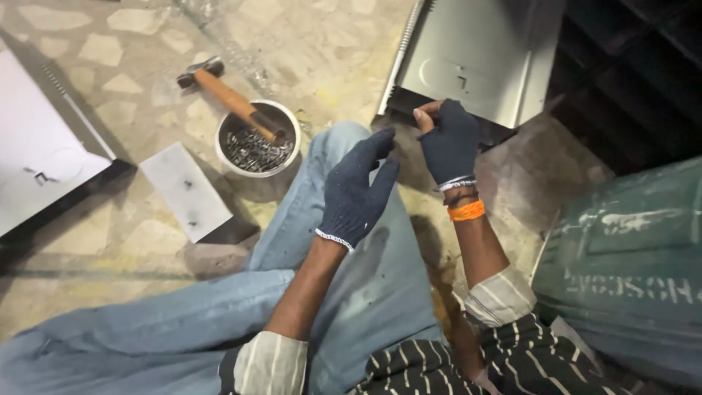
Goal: Using a hammer to adjust or assemble metal enclosures on a production floor.
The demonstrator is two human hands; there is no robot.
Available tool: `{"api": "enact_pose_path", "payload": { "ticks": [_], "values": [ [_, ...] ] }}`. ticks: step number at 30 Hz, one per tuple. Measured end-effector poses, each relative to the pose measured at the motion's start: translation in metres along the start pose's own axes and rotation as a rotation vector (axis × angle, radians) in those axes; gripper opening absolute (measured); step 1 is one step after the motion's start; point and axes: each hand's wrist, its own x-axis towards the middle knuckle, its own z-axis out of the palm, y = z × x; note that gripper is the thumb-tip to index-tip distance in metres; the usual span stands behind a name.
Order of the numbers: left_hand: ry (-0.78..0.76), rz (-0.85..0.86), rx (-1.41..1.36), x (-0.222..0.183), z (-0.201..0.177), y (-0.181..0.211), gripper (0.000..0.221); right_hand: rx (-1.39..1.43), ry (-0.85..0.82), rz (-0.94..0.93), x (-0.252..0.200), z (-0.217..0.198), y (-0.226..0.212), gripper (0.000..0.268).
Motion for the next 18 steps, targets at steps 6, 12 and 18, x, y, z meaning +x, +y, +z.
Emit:
{"api": "enact_pose_path", "payload": {
  "ticks": [6, 12, 18],
  "values": [
    [-0.023, -0.234, -0.18, 0.013, 0.018, -0.003, 0.04, -0.078, 0.007, 0.026, 0.045, 0.024, 0.005, 0.04],
    [0.111, -0.471, -0.445, 0.008, 0.017, -0.039, 0.04, -0.31, 0.089, -0.12, 0.072, 0.085, 0.033, 0.04],
    [0.189, -0.735, -0.821, 0.016, 0.028, -0.078, 0.045, -0.256, 0.034, 0.054, 0.018, 0.069, 0.0, 0.027]
  ]
}}
